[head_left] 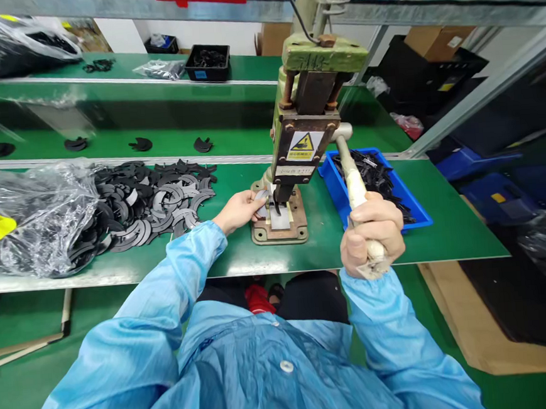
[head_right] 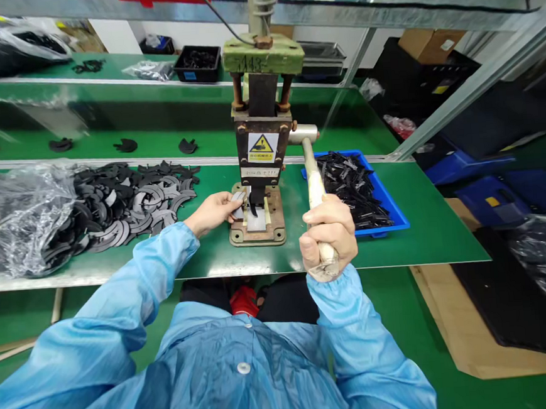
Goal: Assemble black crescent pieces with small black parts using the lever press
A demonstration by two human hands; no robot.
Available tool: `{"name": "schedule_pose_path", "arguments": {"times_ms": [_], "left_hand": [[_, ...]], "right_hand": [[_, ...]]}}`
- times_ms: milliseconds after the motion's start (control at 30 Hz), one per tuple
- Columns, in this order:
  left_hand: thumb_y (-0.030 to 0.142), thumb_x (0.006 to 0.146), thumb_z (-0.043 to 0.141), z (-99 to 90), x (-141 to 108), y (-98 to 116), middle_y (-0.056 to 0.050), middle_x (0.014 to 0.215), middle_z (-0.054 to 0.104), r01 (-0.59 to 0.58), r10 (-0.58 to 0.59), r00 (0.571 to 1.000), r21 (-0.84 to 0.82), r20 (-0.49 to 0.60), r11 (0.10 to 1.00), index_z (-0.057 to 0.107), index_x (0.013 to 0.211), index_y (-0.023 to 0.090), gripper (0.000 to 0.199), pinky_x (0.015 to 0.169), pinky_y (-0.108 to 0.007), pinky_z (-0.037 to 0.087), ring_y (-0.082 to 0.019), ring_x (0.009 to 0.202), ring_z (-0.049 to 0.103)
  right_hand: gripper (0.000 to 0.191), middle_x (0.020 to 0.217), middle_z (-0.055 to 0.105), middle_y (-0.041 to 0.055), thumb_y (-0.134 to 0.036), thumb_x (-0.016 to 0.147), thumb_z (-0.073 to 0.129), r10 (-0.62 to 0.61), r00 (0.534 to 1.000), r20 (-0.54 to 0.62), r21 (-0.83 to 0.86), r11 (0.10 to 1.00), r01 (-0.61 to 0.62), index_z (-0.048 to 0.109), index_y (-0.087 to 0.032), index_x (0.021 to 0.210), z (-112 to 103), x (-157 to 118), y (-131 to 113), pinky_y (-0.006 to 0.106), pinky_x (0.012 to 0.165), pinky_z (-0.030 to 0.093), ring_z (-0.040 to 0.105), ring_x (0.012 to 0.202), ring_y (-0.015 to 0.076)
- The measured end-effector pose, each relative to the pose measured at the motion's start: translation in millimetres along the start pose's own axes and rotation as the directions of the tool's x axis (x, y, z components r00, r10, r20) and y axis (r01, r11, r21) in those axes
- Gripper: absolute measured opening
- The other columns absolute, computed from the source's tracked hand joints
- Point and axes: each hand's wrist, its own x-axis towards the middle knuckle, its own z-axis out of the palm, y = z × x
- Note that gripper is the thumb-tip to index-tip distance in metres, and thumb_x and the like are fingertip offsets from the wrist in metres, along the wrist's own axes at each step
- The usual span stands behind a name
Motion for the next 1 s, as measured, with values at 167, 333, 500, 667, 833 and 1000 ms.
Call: {"name": "schedule_pose_path", "arguments": {"times_ms": [167,333,500,667,833,1000], "left_hand": [[0.030,0.098,0.082,9.4,7,6,0.001,0.062,0.067,0.048,-0.048,0.999,0.033,0.007,0.998,0.061,0.078,0.017,0.033,0.047,-0.019,0.048,-0.009,0.050,0.062],[0.034,0.094,0.087,10.2,12,7,0.001,0.061,0.067,0.058,-0.059,0.998,0.062,0.012,0.996,0.060,0.078,0.018,0.036,0.046,-0.019,0.048,-0.010,0.050,0.063],[0.039,0.094,0.087,3.8,16,7,0.001,0.066,0.069,0.087,-0.090,0.991,0.033,0.095,0.996,0.056,0.082,0.018,0.040,0.050,-0.019,0.056,-0.011,0.054,0.069],[0.045,0.089,0.091,-2.8,17,2,0.001,0.070,0.070,0.080,-0.080,0.985,0.007,0.153,0.997,0.055,0.087,0.018,0.045,0.052,-0.021,0.060,-0.013,0.057,0.073],[0.040,0.092,0.089,0.1,16,3,0.000,0.071,0.070,0.097,-0.100,0.989,0.036,0.104,0.995,0.056,0.086,0.018,0.040,0.049,-0.021,0.058,-0.013,0.056,0.072],[0.033,0.094,0.087,3.6,15,13,0.000,0.067,0.070,0.190,-0.194,0.978,0.061,0.081,0.980,0.059,0.085,0.018,0.034,0.052,-0.022,0.060,-0.015,0.057,0.074]], "right_hand": [[0.031,0.085,0.060,-0.0003,-0.047,0.097,0.068,-0.009,1.000,-0.017,0.004,1.000,0.009,0.056,-0.025,0.077,4,1,0,0.058,0.102,0.058,0.065,0.084,0.0179],[0.032,0.085,0.059,-0.0005,-0.045,0.098,0.066,-0.012,1.000,-0.022,-0.003,1.000,0.012,0.055,-0.024,0.077,4,1,-2,0.058,0.102,0.057,0.064,0.083,0.0166],[0.026,0.086,0.059,-0.0008,-0.040,0.096,0.069,-0.014,1.000,-0.009,0.043,0.999,0.015,0.058,-0.023,0.079,3,2,-2,0.057,0.104,0.055,0.064,0.084,0.0163],[0.029,0.081,0.056,-0.0010,-0.045,0.095,0.068,-0.014,1.000,-0.014,0.015,1.000,0.014,0.056,-0.026,0.077,2,2,-1,0.058,0.096,0.056,0.063,0.078,0.0180],[0.029,0.081,0.055,-0.0009,-0.045,0.095,0.067,0.010,1.000,0.006,-0.015,1.000,-0.010,0.055,-0.026,0.076,0,1,-3,0.060,0.098,0.056,0.062,0.077,0.0183],[0.027,0.080,0.054,-0.0009,-0.043,0.094,0.067,0.016,1.000,-0.024,0.003,1.000,-0.015,0.055,-0.026,0.076,3,2,-3,0.060,0.096,0.056,0.062,0.076,0.0183]]}}
